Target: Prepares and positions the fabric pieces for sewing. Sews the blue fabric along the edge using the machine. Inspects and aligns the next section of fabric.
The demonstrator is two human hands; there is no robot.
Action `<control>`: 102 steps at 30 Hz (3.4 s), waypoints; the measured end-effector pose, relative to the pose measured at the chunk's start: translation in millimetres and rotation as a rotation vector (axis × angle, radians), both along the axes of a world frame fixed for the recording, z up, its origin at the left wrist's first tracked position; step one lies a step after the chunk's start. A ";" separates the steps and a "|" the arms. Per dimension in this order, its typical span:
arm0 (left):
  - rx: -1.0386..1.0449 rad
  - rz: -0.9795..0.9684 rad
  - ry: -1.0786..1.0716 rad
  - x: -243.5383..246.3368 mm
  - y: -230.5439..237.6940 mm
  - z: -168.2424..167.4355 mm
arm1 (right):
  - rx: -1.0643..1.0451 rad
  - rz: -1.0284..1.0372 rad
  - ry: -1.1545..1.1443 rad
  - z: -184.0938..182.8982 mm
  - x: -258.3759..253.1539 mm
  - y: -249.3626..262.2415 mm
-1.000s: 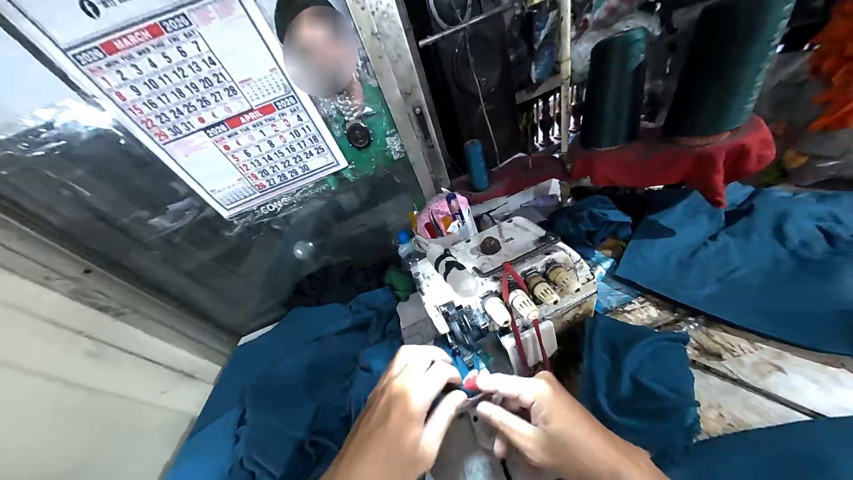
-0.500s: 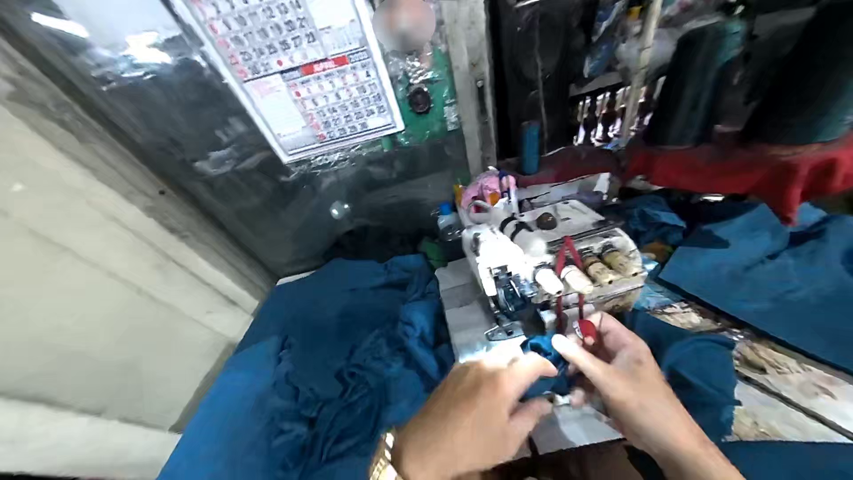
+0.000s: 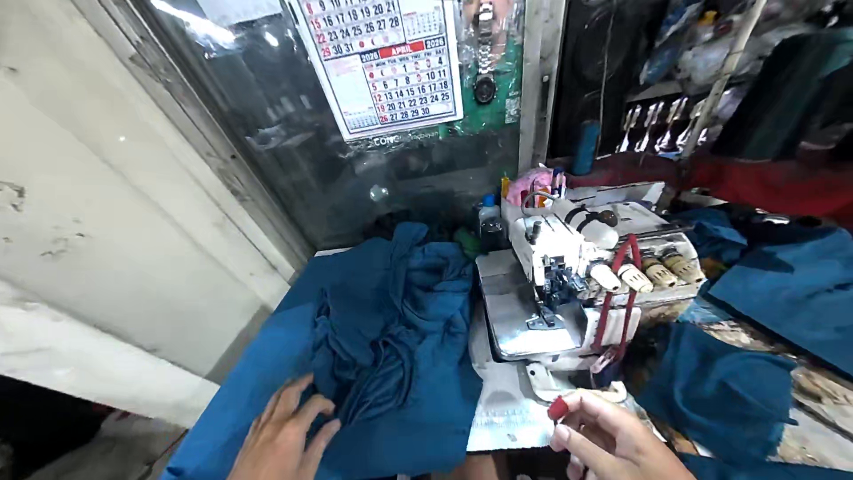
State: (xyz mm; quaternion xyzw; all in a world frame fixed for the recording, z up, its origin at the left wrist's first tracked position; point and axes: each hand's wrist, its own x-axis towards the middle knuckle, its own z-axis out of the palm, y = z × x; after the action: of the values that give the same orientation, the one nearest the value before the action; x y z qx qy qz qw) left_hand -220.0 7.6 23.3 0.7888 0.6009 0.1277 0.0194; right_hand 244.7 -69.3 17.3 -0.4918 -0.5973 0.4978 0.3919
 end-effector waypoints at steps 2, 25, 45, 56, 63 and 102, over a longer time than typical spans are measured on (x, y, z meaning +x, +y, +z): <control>0.161 -0.031 -0.042 19.7 -0.2 28.5 | 0.013 0.101 -0.058 1.3 -8.7 9.7; -0.230 -0.114 -1.146 155.9 27.7 130.2 | 0.190 0.349 0.053 6.4 -87.1 45.8; 0.211 0.410 -1.086 -41.9 111.3 110.0 | 0.423 -0.097 -0.648 -2.1 34.6 -7.3; -0.282 -0.727 -0.038 195.0 9.4 18.6 | 0.020 0.238 -0.224 14.7 43.6 -33.4; -0.291 -0.676 -0.150 198.9 -6.2 19.4 | 0.168 -0.084 -0.514 -10.5 51.9 -57.1; 0.124 -0.230 -0.150 180.5 81.4 -32.8 | -0.204 -0.175 0.254 -19.6 -31.7 -4.6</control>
State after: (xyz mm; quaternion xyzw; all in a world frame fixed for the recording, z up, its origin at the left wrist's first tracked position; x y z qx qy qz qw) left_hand -39.5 89.0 -9.5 0.8405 0.4942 0.2201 0.0298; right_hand 213.0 -73.8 -2.2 -0.5120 -0.4443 0.5782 0.4541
